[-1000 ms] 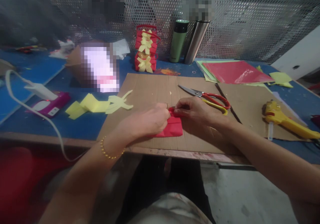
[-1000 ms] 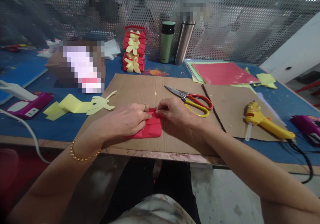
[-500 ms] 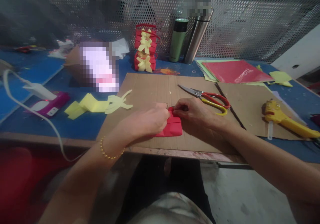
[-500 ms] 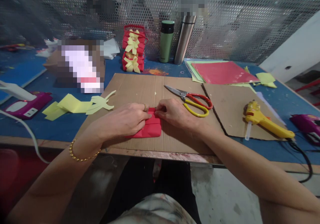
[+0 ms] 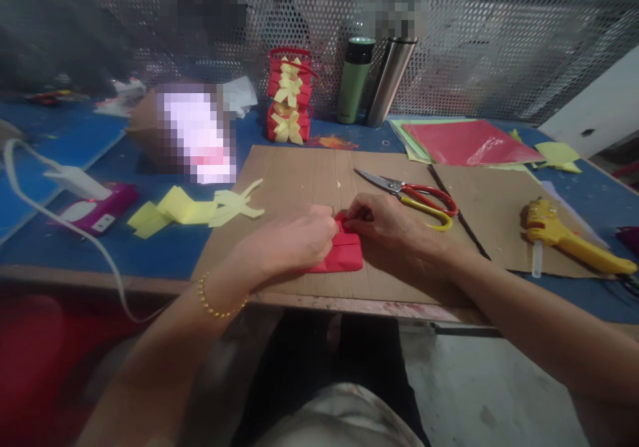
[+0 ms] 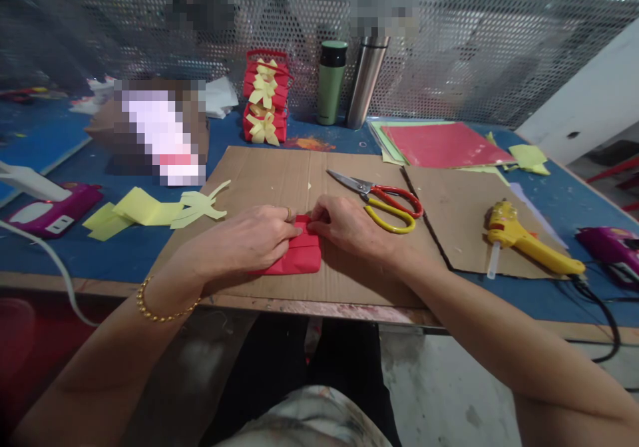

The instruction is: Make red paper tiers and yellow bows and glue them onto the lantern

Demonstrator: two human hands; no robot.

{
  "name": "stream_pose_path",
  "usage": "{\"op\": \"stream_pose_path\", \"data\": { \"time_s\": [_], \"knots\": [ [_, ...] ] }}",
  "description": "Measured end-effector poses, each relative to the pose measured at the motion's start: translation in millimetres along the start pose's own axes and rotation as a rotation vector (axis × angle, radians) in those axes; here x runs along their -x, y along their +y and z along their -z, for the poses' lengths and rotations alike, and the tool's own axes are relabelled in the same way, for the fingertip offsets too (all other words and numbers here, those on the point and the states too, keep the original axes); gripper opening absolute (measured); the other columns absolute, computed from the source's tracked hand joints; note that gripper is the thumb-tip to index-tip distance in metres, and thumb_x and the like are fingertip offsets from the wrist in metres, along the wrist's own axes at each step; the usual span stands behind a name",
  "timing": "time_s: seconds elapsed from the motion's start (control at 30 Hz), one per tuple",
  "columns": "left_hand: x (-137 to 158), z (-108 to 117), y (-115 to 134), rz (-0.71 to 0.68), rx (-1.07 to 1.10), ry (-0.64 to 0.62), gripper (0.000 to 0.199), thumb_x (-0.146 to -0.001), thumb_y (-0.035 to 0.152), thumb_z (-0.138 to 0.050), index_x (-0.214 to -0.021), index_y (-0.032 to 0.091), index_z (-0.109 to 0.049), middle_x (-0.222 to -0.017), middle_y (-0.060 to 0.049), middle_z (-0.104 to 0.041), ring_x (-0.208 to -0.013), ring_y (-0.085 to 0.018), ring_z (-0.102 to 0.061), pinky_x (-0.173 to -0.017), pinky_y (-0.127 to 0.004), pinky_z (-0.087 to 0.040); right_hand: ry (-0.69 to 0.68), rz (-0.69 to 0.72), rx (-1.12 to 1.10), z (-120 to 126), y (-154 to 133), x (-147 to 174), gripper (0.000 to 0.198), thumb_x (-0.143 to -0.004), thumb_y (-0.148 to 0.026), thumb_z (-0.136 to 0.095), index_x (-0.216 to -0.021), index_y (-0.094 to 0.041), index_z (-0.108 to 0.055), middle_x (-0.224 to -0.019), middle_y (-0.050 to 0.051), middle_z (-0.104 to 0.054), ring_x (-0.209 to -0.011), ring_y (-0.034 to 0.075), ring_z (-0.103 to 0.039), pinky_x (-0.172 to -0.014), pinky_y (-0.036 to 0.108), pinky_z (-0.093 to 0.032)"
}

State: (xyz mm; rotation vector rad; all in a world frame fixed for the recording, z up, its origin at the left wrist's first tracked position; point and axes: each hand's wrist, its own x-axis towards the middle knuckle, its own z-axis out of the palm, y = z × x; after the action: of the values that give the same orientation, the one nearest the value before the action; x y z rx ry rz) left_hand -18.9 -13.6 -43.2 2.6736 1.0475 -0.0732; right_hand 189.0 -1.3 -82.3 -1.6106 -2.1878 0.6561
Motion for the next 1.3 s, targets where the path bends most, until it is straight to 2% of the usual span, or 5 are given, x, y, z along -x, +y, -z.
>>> {"op": "stream_pose_path", "data": {
  "time_s": [0.13, 0.47, 0.97, 1.2, 1.3],
  "knots": [
    [-0.2, 4.6, 5.6, 0.045, -0.083, -0.061, 0.031, -0.098, 0.011, -0.043, -0.094, 0.012, -0.073, -0.096, -0.015, -0.070, -0.082, -0.022, -0.062, -0.078, -0.034, -0.050, -0.011, 0.019, 0.006, -1.0, 1.8, -1.3, 0.003, -0.088, -0.023, -0.072, -0.086, -0.022, -0.070, -0.081, 0.002, -0.075, -0.073, 0.018, -0.065, -0.064, 0.029, -0.042],
    [-1.0, 0.0, 4.5, 0.005, -0.095, 0.002, 0.039, -0.101, 0.011, -0.036, -0.118, 0.014, -0.072, -0.103, -0.013, -0.071, -0.092, -0.024, -0.065, -0.086, -0.037, -0.052, 0.020, 0.038, 0.043, 0.2, -2.9, 3.0, 0.004, -0.090, -0.020, -0.070, -0.086, -0.022, -0.069, -0.082, 0.001, -0.073, -0.075, 0.018, -0.062, -0.065, 0.029, -0.040],
    [-5.3, -4.1, -0.3, -0.043, -0.163, -0.005, 0.036, -0.103, 0.016, -0.041, -0.100, 0.013, -0.077, -0.093, -0.013, -0.068, -0.083, -0.023, -0.062, -0.081, -0.036, -0.051, 0.015, 0.109, 0.053, 2.1, -1.5, 6.5, 0.005, -0.093, -0.022, -0.068, -0.089, -0.022, -0.068, -0.085, 0.004, -0.074, -0.077, 0.019, -0.064, -0.066, 0.030, -0.040],
    [-4.7, -0.3, 0.3, -0.028, -0.149, -0.023, 0.039, -0.101, 0.015, -0.040, -0.105, 0.013, -0.078, -0.096, -0.013, -0.068, -0.082, -0.023, -0.063, -0.080, -0.036, -0.051, 0.368, 0.303, 0.013, 9.6, 16.9, 20.1, 0.015, -0.098, -0.021, -0.060, -0.088, -0.022, -0.071, -0.091, 0.006, -0.071, -0.084, 0.021, -0.065, -0.076, 0.034, -0.048],
    [-4.4, -2.1, -2.4, -0.048, -0.104, 0.002, 0.038, -0.103, 0.017, -0.040, -0.108, 0.015, -0.078, -0.099, -0.012, -0.070, -0.087, -0.023, -0.065, -0.084, -0.037, -0.052, 0.332, 0.409, 0.058, 10.9, 18.4, 27.0, 0.021, -0.100, -0.023, -0.057, -0.091, -0.021, -0.076, -0.088, 0.006, -0.068, -0.081, 0.020, -0.063, -0.073, 0.033, -0.046]
  ]
}}
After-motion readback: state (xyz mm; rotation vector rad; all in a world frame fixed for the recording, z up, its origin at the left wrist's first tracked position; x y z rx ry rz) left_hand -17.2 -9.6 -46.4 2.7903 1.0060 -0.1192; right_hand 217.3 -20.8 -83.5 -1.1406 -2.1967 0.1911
